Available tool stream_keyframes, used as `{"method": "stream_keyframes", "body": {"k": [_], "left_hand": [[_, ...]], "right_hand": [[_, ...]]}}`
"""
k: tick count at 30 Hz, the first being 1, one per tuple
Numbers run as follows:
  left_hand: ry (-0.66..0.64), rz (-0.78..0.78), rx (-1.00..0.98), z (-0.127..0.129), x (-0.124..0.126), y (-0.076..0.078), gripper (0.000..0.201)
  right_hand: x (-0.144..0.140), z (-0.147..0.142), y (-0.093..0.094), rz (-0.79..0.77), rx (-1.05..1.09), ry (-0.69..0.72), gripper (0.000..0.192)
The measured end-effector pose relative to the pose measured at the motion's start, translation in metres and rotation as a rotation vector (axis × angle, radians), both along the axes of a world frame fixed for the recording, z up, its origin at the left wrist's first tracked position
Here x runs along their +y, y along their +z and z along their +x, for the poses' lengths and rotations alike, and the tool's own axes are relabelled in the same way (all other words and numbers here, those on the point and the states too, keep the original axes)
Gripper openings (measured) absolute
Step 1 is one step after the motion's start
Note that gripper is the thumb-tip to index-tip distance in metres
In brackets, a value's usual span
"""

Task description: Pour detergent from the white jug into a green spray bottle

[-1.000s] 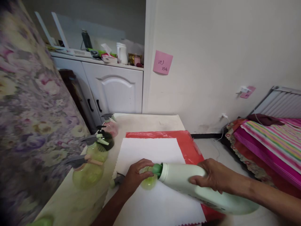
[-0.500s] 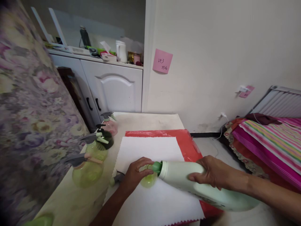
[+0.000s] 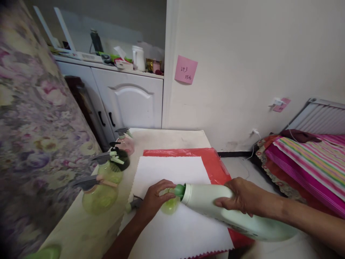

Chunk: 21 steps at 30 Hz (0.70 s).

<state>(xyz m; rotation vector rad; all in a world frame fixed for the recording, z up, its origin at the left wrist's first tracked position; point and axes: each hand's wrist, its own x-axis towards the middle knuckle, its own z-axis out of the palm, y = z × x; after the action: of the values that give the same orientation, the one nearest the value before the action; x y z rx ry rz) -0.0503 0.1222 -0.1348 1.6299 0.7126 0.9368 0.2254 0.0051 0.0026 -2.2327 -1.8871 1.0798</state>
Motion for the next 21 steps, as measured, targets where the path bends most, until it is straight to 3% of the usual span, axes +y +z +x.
{"method": "stream_keyframes", "body": {"k": [7,21], "left_hand": [[-0.006,-0.003,0.014,-0.0003,-0.0009,0.0038,0.016],[0.006,0.01,0.004,0.0008,-0.0001,0.0006,0.016]], "right_hand": [[0.001,-0.0044,0.0077,-0.014,-0.023,0.002,0.061],[0.0004,-0.0008,0.0054,0.002,-0.034,0.013,0.061]]}}
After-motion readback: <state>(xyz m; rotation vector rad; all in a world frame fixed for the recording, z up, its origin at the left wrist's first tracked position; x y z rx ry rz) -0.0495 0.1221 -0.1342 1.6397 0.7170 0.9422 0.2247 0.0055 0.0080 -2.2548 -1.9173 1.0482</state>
